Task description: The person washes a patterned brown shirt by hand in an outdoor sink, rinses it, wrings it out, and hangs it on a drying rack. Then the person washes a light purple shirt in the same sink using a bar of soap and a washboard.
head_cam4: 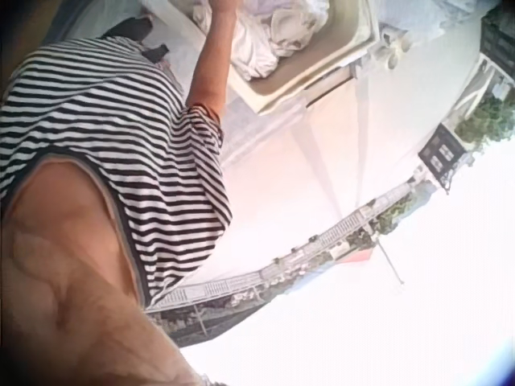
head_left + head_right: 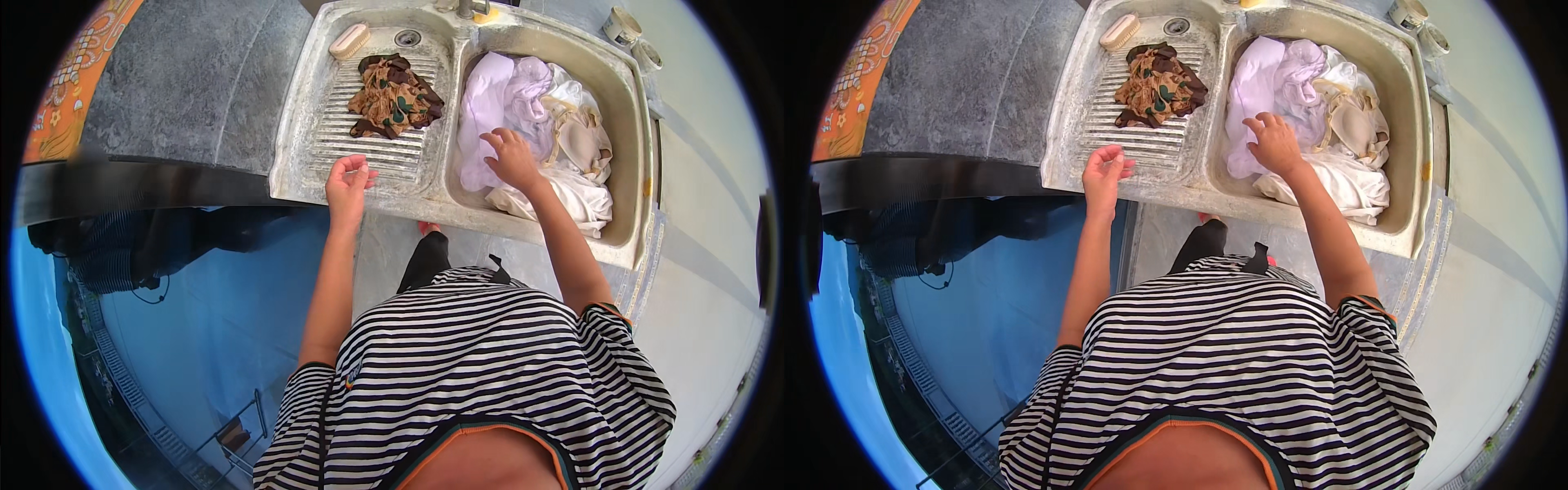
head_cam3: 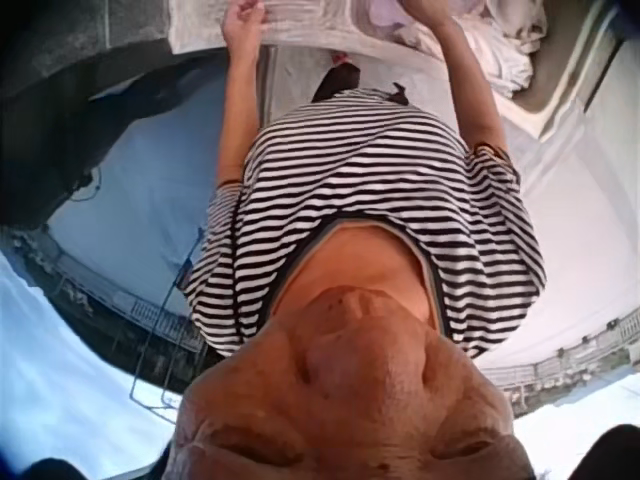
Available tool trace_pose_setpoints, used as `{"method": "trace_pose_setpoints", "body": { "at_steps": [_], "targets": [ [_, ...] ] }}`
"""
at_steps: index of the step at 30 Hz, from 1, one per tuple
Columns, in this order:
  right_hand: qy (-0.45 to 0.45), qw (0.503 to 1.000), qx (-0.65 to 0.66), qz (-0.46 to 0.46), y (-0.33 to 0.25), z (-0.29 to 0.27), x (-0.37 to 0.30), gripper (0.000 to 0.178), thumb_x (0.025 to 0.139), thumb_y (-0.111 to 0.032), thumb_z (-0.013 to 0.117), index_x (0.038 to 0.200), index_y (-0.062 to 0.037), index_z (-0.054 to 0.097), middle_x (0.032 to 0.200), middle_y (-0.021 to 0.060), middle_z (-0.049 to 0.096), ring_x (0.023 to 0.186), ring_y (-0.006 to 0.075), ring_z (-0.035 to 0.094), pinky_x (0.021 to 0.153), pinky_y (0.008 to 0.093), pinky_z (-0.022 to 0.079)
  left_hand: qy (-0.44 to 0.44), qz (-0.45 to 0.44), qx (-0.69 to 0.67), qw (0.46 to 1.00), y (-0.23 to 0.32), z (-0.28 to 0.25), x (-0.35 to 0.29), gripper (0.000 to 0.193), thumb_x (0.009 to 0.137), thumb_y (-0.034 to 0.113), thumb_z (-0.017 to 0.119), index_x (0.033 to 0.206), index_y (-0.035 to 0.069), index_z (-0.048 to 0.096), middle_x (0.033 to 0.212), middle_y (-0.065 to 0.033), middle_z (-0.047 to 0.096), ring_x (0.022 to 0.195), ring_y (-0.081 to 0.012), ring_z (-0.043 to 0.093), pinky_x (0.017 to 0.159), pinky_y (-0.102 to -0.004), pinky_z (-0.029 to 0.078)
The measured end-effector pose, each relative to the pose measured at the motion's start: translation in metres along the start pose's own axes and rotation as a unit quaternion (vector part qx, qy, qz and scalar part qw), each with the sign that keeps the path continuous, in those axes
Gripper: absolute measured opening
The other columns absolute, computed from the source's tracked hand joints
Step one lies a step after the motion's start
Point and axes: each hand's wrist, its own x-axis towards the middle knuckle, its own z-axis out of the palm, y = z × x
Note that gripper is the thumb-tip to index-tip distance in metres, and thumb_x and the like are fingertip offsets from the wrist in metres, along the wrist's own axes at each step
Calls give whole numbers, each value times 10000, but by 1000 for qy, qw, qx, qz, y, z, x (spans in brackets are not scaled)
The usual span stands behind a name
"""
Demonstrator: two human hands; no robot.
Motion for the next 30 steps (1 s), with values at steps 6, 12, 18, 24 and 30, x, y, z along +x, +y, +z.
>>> {"method": "trace_pose_setpoints", "body": {
  "at_steps": [6, 12, 18, 24, 30],
  "targets": [
    [-204, 968, -149, 12, 22, 94, 7, 502, 804, -345, 735, 1278, -205, 649, 1495, 114, 420, 1437, 309, 303, 1167, 599, 207, -74, -12, 62, 995, -16, 5, 104, 176, 964, 48, 621, 1132, 0, 596, 1045, -57, 637, 898, -157, 692, 719, -257, 559],
    [-69, 969, -233, 39, 137, 14, -19, 168, 727, -93, 644, 893, -89, 668, 1017, 92, 594, 1054, 272, 540, 972, 431, 398, -72, -5, 60, 996, -18, 7, 182, 179, 971, 78, 619, 1134, 4, 601, 1027, -57, 651, 893, -137, 692, 726, -263, 550],
    [-208, 821, -425, 321, 209, -68, -41, 193, 896, -123, 566, 1031, -155, 701, 1053, 52, 618, 1083, 231, 573, 995, 497, 383, -13, 24, 154, 988, -48, 20, 211, 195, 928, 46, 647, 1121, 37, 623, 1123, -59, 571, 968, -150, 616, 821, -288, 534],
    [-18, 974, -217, 58, 104, 16, 102, 436, 897, -126, 539, 1325, -199, 589, 1440, 102, 482, 1390, 301, 389, 1119, 591, 290, -1, 78, 276, 958, -24, 53, 229, 283, 864, 36, 695, 1137, 57, 626, 1167, -85, 493, 1063, -181, 572, 850, -305, 549],
    [-159, 959, -227, 55, 148, 55, 106, 386, 813, -169, 629, 1193, -206, 687, 1462, 47, 461, 1416, 213, 347, 1154, 655, 174, 1, 75, 289, 954, -18, 65, 209, 278, 876, 22, 688, 1146, 48, 628, 1199, -84, 486, 1092, -189, 573, 877, -311, 538]
  ]
}}
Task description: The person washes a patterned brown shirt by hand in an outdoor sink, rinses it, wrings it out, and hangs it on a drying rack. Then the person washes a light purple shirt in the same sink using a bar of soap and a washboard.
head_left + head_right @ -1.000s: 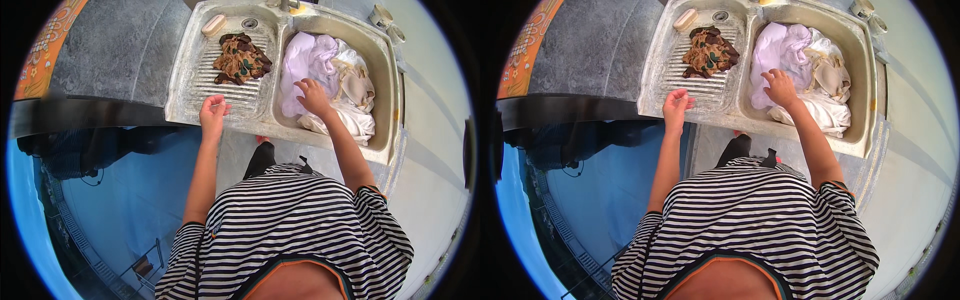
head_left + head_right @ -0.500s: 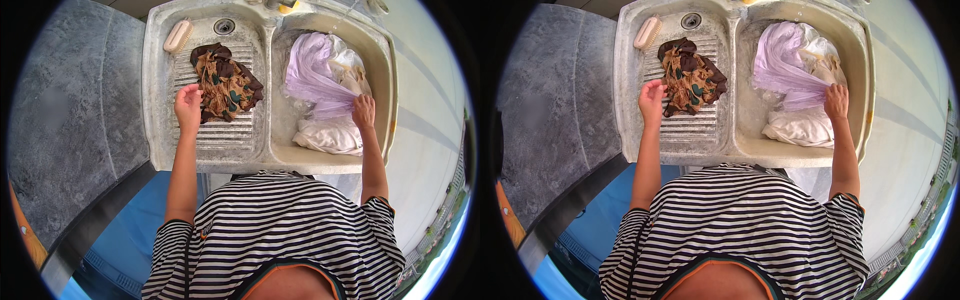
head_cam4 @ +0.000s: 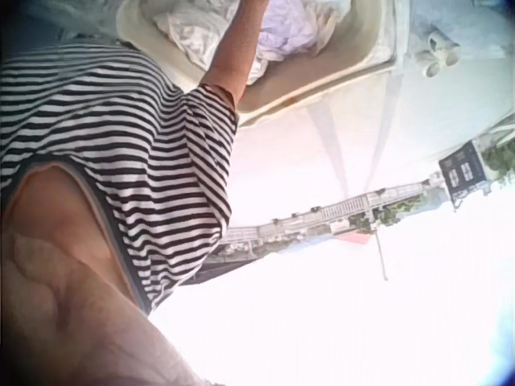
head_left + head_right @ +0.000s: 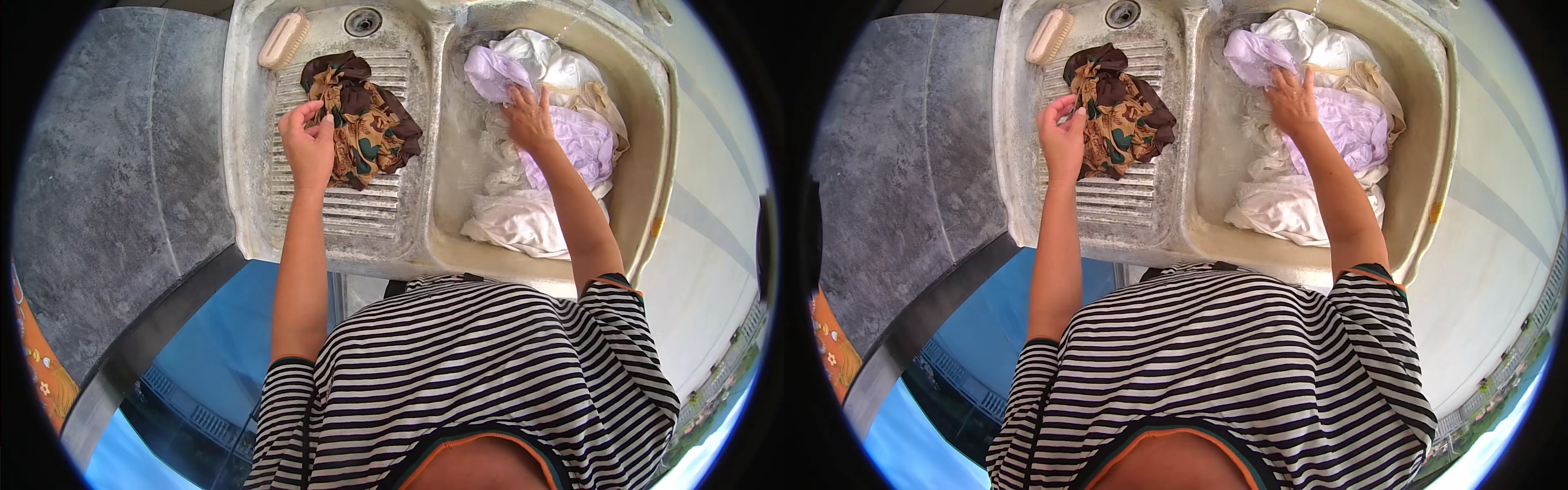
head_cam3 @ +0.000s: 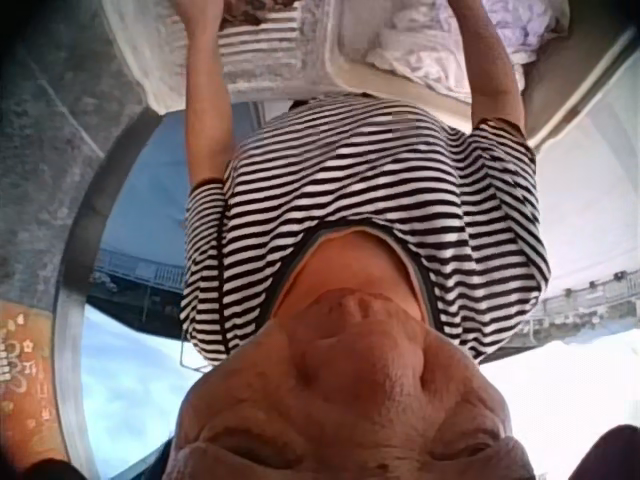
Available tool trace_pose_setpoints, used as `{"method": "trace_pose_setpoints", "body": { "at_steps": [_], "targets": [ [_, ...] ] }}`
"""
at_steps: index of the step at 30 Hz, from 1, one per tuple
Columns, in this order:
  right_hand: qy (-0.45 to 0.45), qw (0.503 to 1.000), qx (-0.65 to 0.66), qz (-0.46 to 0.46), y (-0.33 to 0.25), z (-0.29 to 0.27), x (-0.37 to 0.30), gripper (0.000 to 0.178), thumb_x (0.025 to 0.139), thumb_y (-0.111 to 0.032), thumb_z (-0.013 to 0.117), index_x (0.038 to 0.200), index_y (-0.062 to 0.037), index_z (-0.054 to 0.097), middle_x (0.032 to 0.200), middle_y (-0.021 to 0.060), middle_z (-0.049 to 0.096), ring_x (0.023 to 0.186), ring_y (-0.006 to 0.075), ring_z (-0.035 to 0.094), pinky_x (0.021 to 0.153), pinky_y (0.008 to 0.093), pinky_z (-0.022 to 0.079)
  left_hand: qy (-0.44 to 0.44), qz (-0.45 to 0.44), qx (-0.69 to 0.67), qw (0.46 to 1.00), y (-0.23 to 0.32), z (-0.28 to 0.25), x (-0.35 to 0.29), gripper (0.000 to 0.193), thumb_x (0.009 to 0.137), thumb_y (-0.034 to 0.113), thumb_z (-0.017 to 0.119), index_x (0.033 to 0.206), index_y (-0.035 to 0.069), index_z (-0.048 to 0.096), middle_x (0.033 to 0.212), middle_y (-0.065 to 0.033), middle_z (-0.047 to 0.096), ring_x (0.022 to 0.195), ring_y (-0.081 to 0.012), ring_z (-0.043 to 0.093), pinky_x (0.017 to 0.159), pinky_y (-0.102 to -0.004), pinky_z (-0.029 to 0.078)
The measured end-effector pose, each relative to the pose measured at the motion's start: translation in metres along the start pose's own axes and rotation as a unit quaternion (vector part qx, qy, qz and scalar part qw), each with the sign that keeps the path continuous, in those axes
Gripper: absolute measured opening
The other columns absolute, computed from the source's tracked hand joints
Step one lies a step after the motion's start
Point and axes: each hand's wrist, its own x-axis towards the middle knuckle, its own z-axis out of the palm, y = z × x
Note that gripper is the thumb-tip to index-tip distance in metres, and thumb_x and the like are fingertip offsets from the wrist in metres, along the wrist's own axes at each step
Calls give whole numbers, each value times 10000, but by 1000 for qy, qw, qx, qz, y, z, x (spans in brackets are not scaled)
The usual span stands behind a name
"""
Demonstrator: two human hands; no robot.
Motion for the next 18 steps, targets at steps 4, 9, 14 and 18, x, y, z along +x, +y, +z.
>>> {"method": "trace_pose_setpoints", "body": {
  "at_steps": [4, 9, 14, 18],
  "targets": [
    [-30, 994, -41, 93, 77, -3, -62, 345, 773, -184, 702, 1118, -198, 677, 1369, 9, 495, 1316, 192, 436, 1126, 634, 238, 29, -13, 6, 999, -21, -12, -12, 256, 864, 21, 693, 1112, 66, 648, 1177, -94, 488, 1048, -200, 580, 822, -298, 554],
    [-246, 934, 26, 256, 140, -32, -95, 303, 880, -211, 631, 1175, -200, 697, 1370, 54, 549, 1344, 218, 460, 1035, 656, 353, 54, 6, 38, 998, -32, -21, -1, 260, 850, 29, 702, 1102, 69, 656, 1163, -96, 506, 1039, -202, 577, 823, -300, 551],
    [24, 995, 52, 78, 49, -68, -35, 389, 863, -166, 651, 1252, -191, 647, 1374, 98, 560, 1335, 304, 467, 1050, 515, 410, 44, 36, 57, 997, -13, -5, 15, 271, 856, 44, 709, 1121, 77, 665, 1174, -84, 515, 1074, -199, 586, 865, -313, 538],
    [68, 997, -23, -40, -21, -33, 30, 451, 891, -189, 587, 1341, -224, 585, 1496, 72, 448, 1442, 273, 320, 1142, 576, 269, 6, 83, 63, 995, 13, 6, 14, 275, 833, 55, 730, 1091, 111, 651, 1156, -92, 508, 1067, -233, 541, 837, -317, 484]
  ]
}}
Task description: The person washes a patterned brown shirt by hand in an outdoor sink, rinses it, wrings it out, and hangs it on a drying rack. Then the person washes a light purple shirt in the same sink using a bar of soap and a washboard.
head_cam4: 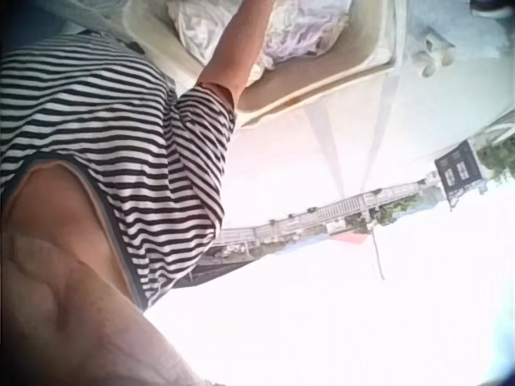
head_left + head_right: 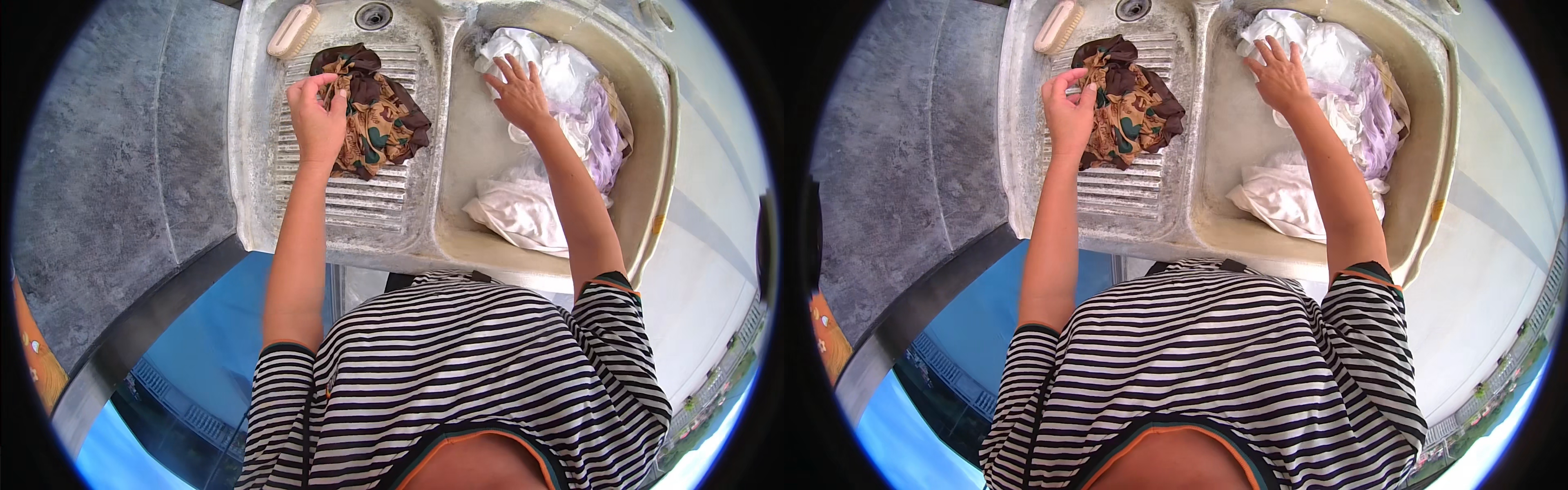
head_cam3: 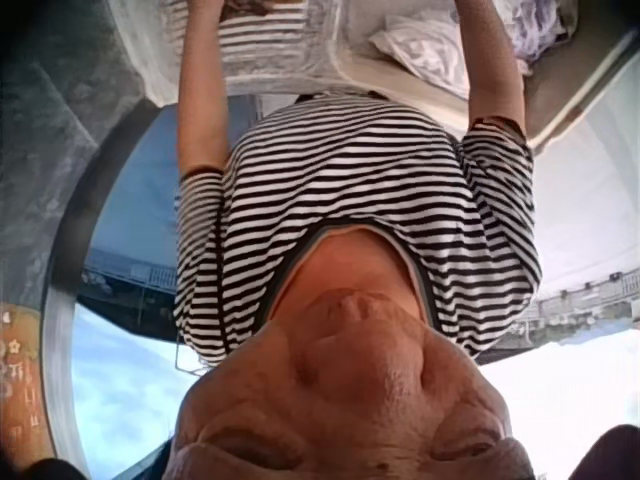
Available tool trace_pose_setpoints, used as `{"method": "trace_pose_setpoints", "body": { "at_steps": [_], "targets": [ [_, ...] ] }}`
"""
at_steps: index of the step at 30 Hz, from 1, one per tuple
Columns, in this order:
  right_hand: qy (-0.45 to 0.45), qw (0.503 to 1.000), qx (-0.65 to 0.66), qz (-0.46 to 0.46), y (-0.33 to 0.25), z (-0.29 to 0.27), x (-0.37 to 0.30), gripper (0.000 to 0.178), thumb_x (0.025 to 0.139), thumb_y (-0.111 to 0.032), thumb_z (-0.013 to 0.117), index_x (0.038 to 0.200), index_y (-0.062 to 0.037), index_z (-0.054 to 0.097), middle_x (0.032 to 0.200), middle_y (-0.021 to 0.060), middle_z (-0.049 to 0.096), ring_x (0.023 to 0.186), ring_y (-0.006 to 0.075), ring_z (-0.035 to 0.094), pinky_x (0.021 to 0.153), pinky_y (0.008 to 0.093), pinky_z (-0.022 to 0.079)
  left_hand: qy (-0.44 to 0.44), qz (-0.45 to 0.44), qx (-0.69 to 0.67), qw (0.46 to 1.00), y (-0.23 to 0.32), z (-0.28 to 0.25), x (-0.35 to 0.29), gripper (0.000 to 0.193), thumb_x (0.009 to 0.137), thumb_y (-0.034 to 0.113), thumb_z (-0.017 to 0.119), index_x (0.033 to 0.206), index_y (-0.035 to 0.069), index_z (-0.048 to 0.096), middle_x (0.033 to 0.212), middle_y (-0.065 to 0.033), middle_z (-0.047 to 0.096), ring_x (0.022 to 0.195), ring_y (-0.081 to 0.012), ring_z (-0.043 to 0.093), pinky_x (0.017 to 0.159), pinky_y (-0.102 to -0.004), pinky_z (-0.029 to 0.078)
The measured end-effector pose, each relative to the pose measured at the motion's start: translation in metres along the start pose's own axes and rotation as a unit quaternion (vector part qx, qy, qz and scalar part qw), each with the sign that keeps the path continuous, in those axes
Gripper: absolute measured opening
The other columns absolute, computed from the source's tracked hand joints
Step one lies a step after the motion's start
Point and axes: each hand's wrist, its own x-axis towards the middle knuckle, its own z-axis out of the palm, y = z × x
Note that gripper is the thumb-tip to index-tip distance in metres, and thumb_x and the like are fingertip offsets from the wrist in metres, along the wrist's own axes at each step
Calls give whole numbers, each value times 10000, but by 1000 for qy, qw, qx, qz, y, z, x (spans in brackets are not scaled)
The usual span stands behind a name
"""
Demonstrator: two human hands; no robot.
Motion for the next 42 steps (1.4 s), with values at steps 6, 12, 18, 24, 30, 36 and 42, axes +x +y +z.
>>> {"method": "trace_pose_setpoints", "body": {
  "at_steps": [6, 12, 18, 24, 30, 36, 42],
  "targets": [
    [-185, 966, -52, 173, 80, 16, -49, 368, 891, -233, 614, 1256, -234, 662, 1468, 1, 473, 1413, 169, 368, 1121, 628, 250, 15, -15, 7, 1000, -31, -27, -7, 274, 822, 63, 731, 1082, 117, 665, 1166, -84, 518, 1063, -238, 549, 851, -332, 488],
    [-150, 958, -13, 244, 46, -27, -37, 302, 939, -233, 560, 1201, -180, 700, 1238, 45, 669, 1174, 271, 606, 954, 493, 466, 53, -85, -9, 995, -63, -35, 0, 275, 825, 70, 721, 1093, 113, 677, 1170, -98, 526, 1045, -235, 562, 875, -349, 493],
    [61, 303, 814, 492, -37, 123, -36, 296, 956, -220, 551, 1109, -6, 688, 1119, 139, 711, 1034, 320, 671, 881, 449, 536, -5, -20, 42, 999, -44, 5, 23, 411, 883, 223, 714, 1271, 125, 622, 1255, -132, 511, 1171, -298, 547, 984, -360, 464],
    [-12, -21, 998, 59, -68, 23, 9, 305, 984, -227, 512, 1065, 10, 687, 1212, 177, 682, 1193, 338, 613, 1127, 479, 382, -49, -40, 169, 984, -80, 38, 35, 563, 942, 538, 582, 1344, 144, 585, 1490, -146, 384, 1416, -326, 304, 1153, -549, 229],
    [-162, 735, 658, -35, -147, -139, 57, 310, 981, -303, 570, 1081, -36, 692, 1143, 149, 701, 1080, 320, 649, 1000, 462, 454, -168, 6, 129, 977, -40, 25, 7, 281, 932, 390, 625, 1036, 129, 622, 1158, -38, 604, 1175, -272, 515, 1052, -587, 258],
    [214, 870, 441, 62, -225, -77, 3, 357, 893, -341, 646, 1153, -97, 637, 1200, 84, 634, 1215, 321, 519, 1081, 483, 318, 76, 114, 54, 989, -12, -3, -93, 268, 1005, 315, 547, 1032, 67, 645, 1160, -113, 601, 1103, -334, 550, 991, -467, 355],
    [279, 853, 437, 53, -216, -58, 62, 179, 899, -260, 593, 897, -83, 623, 880, 87, 609, 868, 314, 554, 785, 442, 385, 107, 78, -37, 990, -31, 39, -33, 255, 975, 202, 530, 834, 5, 609, 838, -154, 603, 806, -369, 554, 789, -469, 416]
  ]
}}
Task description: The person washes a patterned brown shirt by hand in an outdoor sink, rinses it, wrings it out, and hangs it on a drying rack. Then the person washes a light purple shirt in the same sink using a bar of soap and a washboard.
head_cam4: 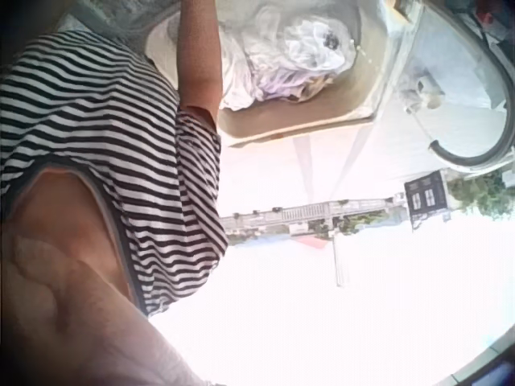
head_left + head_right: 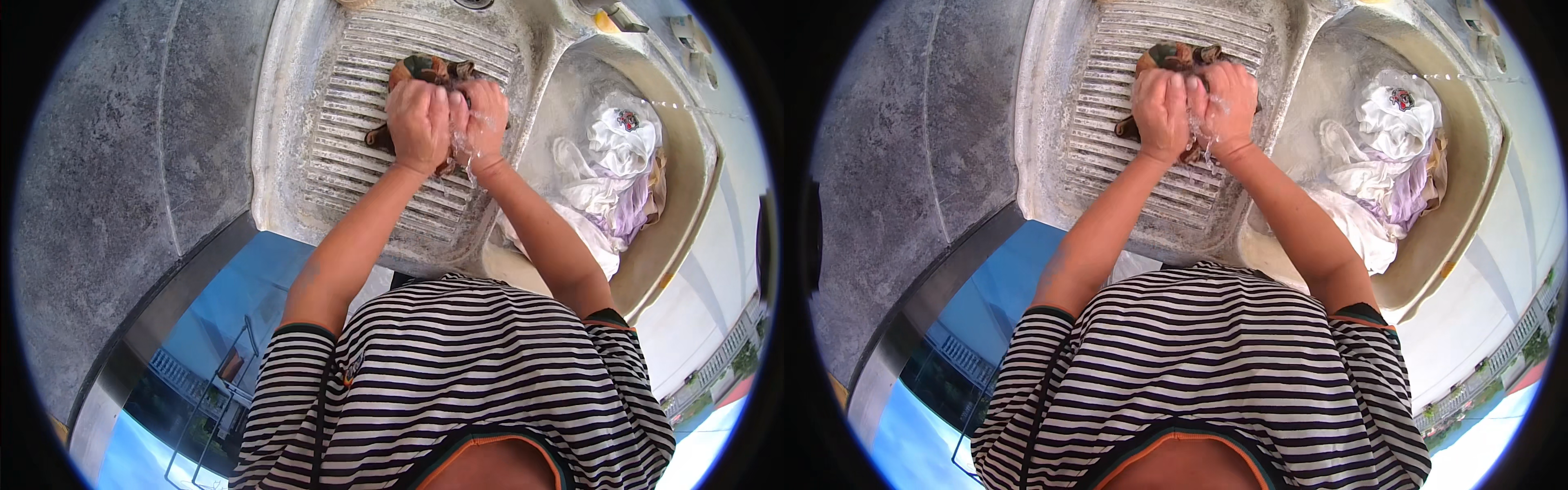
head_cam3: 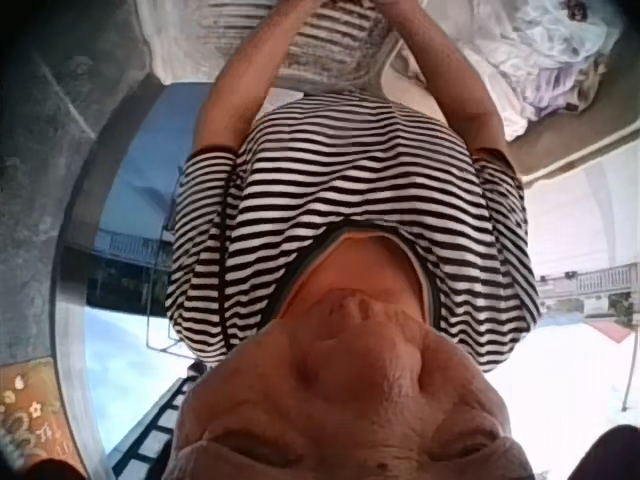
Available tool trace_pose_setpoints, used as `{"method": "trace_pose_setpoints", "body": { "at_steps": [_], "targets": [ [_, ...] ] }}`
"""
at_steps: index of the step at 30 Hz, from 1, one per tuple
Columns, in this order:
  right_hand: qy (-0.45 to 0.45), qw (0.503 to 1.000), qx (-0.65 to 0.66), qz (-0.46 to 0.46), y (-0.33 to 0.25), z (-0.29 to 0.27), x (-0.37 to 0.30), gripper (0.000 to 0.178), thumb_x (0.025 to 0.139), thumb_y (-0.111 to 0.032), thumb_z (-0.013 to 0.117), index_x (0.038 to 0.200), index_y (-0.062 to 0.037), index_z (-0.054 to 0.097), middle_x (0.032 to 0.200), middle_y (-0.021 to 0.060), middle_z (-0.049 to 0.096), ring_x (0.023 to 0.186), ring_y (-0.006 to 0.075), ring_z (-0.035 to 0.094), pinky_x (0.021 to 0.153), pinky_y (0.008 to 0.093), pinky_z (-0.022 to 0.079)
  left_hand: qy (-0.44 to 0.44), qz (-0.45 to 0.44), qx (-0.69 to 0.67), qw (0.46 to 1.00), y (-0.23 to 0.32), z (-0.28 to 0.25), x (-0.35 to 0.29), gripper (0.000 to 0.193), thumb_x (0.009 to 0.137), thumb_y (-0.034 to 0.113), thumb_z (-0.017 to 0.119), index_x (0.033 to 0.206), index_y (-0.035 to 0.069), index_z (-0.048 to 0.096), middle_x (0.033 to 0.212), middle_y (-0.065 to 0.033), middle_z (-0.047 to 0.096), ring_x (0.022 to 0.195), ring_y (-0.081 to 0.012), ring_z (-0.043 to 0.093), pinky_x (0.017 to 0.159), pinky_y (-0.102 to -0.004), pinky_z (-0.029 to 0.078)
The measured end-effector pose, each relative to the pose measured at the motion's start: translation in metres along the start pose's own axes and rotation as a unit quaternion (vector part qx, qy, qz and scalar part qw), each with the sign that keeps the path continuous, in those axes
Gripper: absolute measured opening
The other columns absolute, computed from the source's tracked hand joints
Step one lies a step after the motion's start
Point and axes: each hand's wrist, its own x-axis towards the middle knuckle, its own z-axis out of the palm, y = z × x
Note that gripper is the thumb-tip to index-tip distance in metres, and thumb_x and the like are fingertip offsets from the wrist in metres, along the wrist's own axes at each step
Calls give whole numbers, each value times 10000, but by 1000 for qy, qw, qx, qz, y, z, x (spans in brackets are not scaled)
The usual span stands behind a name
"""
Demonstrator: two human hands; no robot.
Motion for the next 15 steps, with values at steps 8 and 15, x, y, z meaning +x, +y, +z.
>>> {"method": "trace_pose_setpoints", "body": {
  "at_steps": [8, 15],
  "targets": [
    [-65, 984, -164, 23, 65, 54, 81, 357, 987, -384, 486, 1080, -93, 671, 1154, 119, 667, 1136, 333, 556, 997, 449, 369, -99, -24, 158, 982, -95, 50, 83, 407, 974, 400, 457, 1168, 139, 702, 1345, -127, 568, 1304, -304, 422, 1086, -510, 209],
    [-5, 991, 131, 23, -15, -20, -20, 212, 900, -240, 587, 788, -65, 549, 890, 111, 604, 878, 308, 559, 819, 421, 409, -6, -68, -67, 995, 17, -5, -42, 219, 994, 161, 498, 877, -10, 568, 970, -170, 568, 937, -294, 571, 859, -399, 461]
  ]
}}
